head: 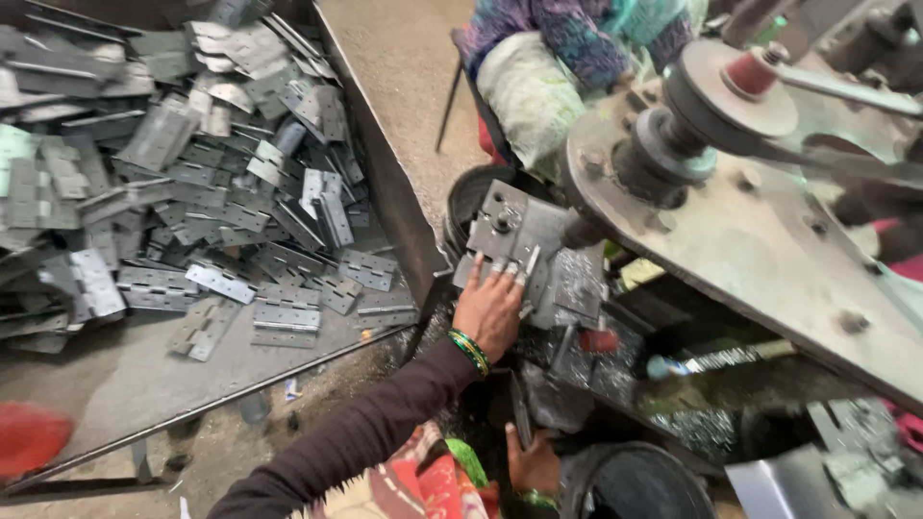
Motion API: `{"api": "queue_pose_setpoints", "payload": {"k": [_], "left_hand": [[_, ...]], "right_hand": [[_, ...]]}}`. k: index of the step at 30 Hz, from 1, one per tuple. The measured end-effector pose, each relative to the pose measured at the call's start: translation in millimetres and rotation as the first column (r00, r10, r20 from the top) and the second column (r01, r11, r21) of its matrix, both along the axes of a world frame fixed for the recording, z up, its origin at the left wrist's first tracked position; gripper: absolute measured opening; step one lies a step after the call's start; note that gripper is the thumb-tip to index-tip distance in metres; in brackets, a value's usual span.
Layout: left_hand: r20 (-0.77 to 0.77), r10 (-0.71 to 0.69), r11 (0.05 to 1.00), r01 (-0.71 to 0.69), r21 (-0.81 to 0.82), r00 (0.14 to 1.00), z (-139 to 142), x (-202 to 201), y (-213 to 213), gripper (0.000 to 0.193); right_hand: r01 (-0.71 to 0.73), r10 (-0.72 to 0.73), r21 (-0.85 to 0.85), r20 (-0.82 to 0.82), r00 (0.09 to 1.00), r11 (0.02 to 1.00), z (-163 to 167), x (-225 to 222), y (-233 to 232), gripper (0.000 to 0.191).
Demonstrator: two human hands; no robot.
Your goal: The person operates a manual press machine to process metal hinges. They pick hinges from a metal bin, place them into the press, and pull a lever to activate the machine, repeating this cycle continuously.
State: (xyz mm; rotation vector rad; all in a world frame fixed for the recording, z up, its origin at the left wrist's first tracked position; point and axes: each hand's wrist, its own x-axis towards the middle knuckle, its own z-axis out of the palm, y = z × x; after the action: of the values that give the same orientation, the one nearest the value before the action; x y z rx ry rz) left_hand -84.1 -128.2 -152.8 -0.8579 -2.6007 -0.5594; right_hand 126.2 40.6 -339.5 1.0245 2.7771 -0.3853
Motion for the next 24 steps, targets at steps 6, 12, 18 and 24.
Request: {"api": "queue_pose_setpoints", "payload": {"k": [6, 12, 18, 24], "left_hand": [[0.052, -0.055, 0.993, 0.049, 0.108, 0.997, -4.5, -1.2, -6.8, 0.045], [0.021, -0.003, 0.991, 0.000, 0.131, 1.000, -0.5, -8.9, 5.4, 0.035], [0.158, 0.014, 0.998, -0.003, -0.070, 0.987, -6.2, -24.2, 20.4, 0.032], [-0.002, -0.035, 0.986, 0.034, 0.166, 0.999, -16.1, -23.5, 9.3, 0.040]], "right_hand": [[0.087, -0.079, -0.103, 0.078, 0.994, 0.991, 4.6, -5.3, 7.6, 0.081], [-0.016, 0.013, -0.176, -0.022, 1.000, 0.984, 69.9, -3.9, 10.8, 0.067], [0.112, -0.112, -0.002, 0.020, 0.993, 0.994, 18.1, 4.8, -8.1, 0.073], [0.120, -0.118, -0.096, 0.021, 0.993, 0.988, 19.5, -3.4, 4.2, 0.077]]}}
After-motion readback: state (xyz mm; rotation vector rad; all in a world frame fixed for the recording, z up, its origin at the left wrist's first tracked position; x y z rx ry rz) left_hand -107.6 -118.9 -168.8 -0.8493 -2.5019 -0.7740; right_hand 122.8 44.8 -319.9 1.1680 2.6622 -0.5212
